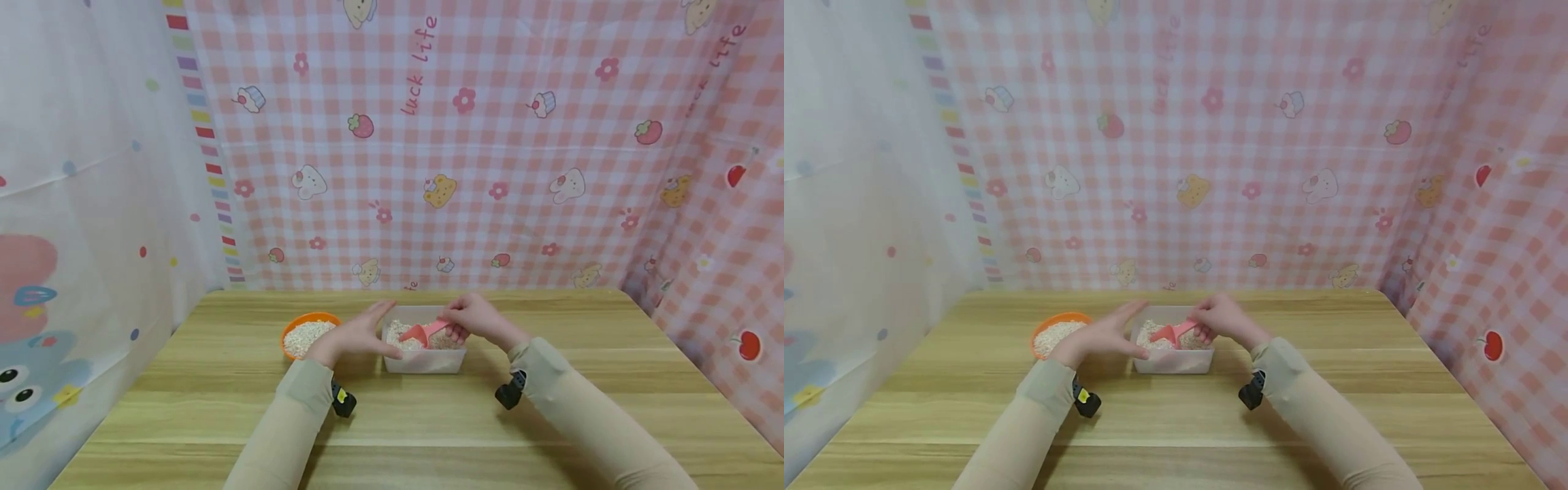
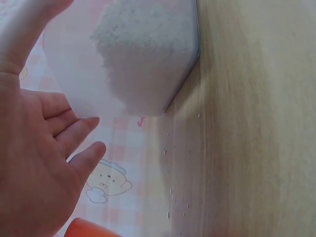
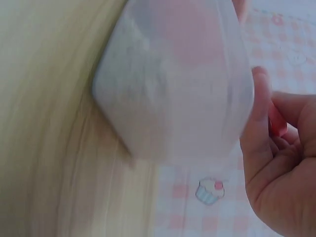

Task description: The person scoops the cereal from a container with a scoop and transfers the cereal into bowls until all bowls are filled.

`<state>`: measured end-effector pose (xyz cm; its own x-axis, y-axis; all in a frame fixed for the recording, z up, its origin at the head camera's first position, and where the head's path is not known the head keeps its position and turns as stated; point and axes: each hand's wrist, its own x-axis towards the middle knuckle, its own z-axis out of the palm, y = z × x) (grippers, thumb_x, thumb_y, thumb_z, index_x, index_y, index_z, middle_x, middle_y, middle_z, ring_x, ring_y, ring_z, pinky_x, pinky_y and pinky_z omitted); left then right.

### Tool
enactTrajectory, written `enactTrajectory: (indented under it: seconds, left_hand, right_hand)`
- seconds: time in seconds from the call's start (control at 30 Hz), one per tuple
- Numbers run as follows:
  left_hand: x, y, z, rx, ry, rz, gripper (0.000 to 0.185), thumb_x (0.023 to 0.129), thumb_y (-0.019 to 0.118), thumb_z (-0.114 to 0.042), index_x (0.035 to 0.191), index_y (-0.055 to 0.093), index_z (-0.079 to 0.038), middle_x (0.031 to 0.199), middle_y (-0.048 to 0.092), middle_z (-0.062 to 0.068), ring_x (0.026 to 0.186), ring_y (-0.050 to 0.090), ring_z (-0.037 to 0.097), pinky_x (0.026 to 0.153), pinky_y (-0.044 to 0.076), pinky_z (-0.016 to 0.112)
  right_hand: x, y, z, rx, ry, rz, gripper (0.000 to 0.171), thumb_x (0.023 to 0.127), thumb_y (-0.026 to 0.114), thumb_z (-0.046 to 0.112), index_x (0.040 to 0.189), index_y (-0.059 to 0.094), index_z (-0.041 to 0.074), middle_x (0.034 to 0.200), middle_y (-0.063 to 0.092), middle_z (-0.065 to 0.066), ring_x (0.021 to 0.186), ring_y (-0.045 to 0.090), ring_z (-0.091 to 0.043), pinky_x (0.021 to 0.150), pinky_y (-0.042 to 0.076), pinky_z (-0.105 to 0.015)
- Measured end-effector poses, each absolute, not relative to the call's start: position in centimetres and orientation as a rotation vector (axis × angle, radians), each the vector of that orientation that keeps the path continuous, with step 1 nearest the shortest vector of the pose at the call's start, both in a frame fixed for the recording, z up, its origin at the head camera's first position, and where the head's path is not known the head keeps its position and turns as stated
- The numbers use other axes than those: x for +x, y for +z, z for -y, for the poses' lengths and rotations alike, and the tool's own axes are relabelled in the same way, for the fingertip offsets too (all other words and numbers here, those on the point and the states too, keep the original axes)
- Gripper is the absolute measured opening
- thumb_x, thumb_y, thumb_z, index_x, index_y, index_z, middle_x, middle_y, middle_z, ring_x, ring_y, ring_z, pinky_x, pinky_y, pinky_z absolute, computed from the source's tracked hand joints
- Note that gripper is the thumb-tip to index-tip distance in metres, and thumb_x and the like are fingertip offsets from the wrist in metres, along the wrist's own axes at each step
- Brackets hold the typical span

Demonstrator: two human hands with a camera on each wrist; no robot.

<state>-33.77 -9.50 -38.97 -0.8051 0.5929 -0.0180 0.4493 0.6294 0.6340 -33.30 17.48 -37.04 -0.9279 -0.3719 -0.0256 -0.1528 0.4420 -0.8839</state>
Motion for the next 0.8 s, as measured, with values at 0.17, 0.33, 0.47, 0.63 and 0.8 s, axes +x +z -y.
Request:
enactTrajectory:
  seconds: [0.17,0.33,0.47,0.63,0.8]
  left_hand:
    - [-33.7,-38.7,9.5,0.837,0.932,-2.623,0.111,0.074,0.080,-0.049,0.157,0.013,-0.019,0.162,0.008,0.005,0.146,0.009,0.023,0.115,0.018,0.048]
    - [-33.5,-38.5,9.5,0.833,0.946,-2.622,0.111,0.074,0.081,-0.045,0.157,0.013,-0.017,0.162,0.007,0.006,0.146,0.009,0.024,0.115,0.017,0.048]
    - [-33.5,-38.5,9.6,0.852,0.953,-2.618,0.109,0.075,0.081,-0.043,0.157,0.014,-0.015,0.162,0.008,0.008,0.146,0.009,0.025,0.115,0.017,0.049]
    - [-33.6,-38.7,9.5,0.867,0.938,-2.626,0.110,0.074,0.081,-0.046,0.157,0.015,-0.015,0.161,0.009,0.008,0.146,0.009,0.026,0.115,0.017,0.050]
    - [-33.7,-38.7,9.5,0.863,0.924,-2.623,0.111,0.073,0.081,-0.048,0.157,0.014,-0.016,0.162,0.009,0.007,0.147,0.009,0.025,0.114,0.017,0.050]
  right_hand:
    - [-32.9,-36.8,-16.1,-0.409,-1.543,-2.480,0.023,0.097,0.057,0.011,0.090,0.070,-0.008,0.060,0.064,-0.008,0.050,0.060,-0.013,0.049,0.054,-0.029]
    - [-32.8,-37.0,-15.7,-0.384,-1.595,-2.464,0.023,0.096,0.058,0.011,0.091,0.071,-0.007,0.061,0.065,-0.010,0.050,0.061,-0.014,0.049,0.055,-0.030]
    - [-32.8,-37.3,-16.0,-0.398,-1.617,-2.433,0.025,0.097,0.057,0.011,0.090,0.070,-0.009,0.061,0.064,-0.009,0.049,0.061,-0.013,0.049,0.054,-0.029]
    - [-32.8,-37.6,-16.8,-0.388,-1.662,-2.395,0.025,0.098,0.055,0.010,0.095,0.068,-0.012,0.062,0.064,-0.008,0.050,0.061,-0.012,0.051,0.055,-0.029]
    - [-33.0,-37.8,-17.7,-0.346,-1.722,-2.371,0.027,0.098,0.054,0.009,0.102,0.065,-0.015,0.063,0.064,-0.007,0.051,0.061,-0.011,0.051,0.055,-0.027]
